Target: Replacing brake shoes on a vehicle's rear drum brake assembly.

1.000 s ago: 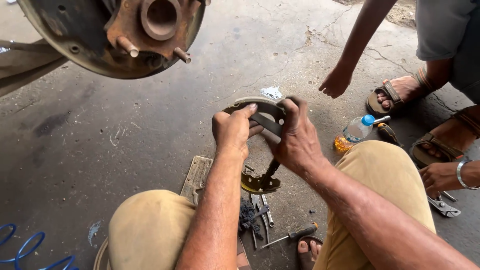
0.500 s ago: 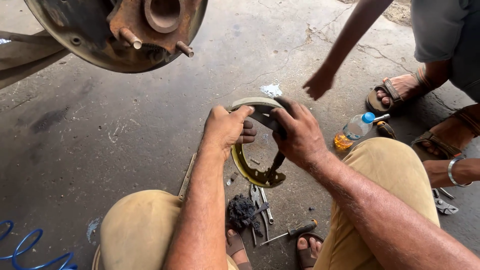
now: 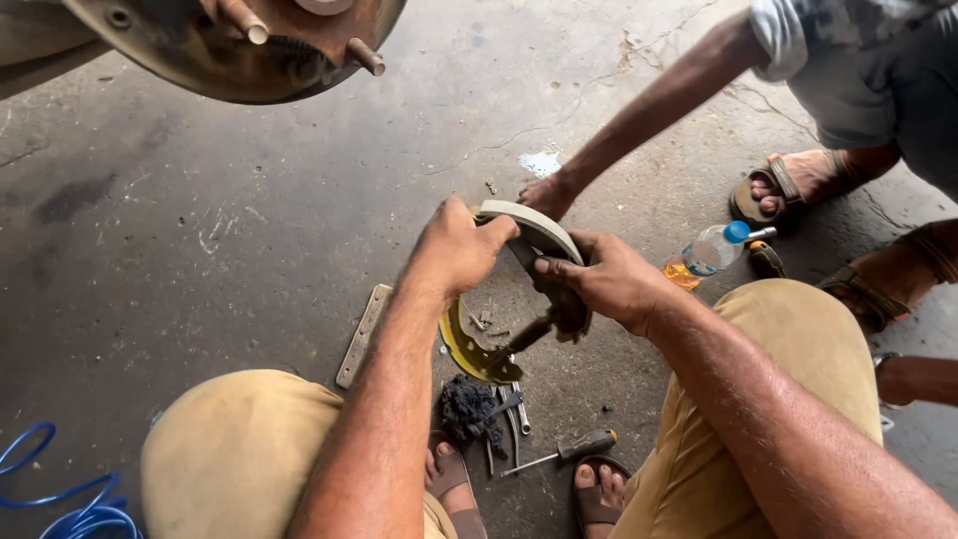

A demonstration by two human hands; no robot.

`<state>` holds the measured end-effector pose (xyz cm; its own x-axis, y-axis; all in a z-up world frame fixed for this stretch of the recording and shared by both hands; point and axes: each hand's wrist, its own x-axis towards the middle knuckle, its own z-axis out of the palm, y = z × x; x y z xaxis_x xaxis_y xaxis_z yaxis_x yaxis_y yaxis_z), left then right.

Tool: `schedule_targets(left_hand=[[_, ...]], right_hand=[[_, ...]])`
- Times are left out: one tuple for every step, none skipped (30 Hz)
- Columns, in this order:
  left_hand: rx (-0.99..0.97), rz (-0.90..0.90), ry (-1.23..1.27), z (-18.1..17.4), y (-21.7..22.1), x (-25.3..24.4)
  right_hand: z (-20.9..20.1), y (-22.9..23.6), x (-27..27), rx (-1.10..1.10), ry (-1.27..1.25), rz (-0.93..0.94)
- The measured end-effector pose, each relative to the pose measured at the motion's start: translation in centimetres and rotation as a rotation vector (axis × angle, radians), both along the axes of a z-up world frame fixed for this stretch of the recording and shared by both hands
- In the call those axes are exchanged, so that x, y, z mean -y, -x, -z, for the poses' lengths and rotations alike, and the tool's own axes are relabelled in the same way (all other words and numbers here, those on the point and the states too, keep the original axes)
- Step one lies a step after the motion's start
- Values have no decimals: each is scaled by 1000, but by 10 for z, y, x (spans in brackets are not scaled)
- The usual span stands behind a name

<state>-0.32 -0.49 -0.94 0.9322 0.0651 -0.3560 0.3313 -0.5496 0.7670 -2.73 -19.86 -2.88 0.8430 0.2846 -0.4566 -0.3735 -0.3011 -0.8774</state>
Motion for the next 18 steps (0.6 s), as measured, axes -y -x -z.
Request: schedule_targets(left_hand=[[-28,2,-1,3,0,2],[-30,-5,-2,4,1,3],[-56,3,9,7,2,3],[-82,12,20,9,4,3],[-84,8,19,10,4,2],[-95,28,44,11,4,1],[-106,53,68,13,3,1],[-108,53,67,14,3,-1],[-135,74,90,17,4,-2],[-163,94,113,19,5,-2],[-162,101,114,24,4,0],[-167,95,149,29,4,2],[-168,85,184,32,2,3],[-164,88,184,28,2,5],[-168,57,255,26,2,6],[-172,25,325,23,3,7],[-172,26,327,16,6,9],[-190,-5,364,9,9,11]], right_hand=[[1,-1,0,-39,24,43],[3,-3,2,-41,24,36],[5,-4,3,-49,46,24],[7,-5,5,-56,69,11],[6,-6,5,-58,68,7],[5,-8,5,-59,112,29],[4,-9,6,-60,157,56],[3,-11,4,-62,155,56],[2,-10,3,-29,303,36],[0,-10,2,4,450,15],[-1,-7,1,4,452,22],[-3,-4,0,37,497,17],[-5,-2,-3,74,541,9],[-6,-4,-1,78,543,13],[-6,-5,1,40,490,91],[-6,-6,2,3,437,169],[0,-8,7,3,439,170],[7,-9,11,68,367,167]])
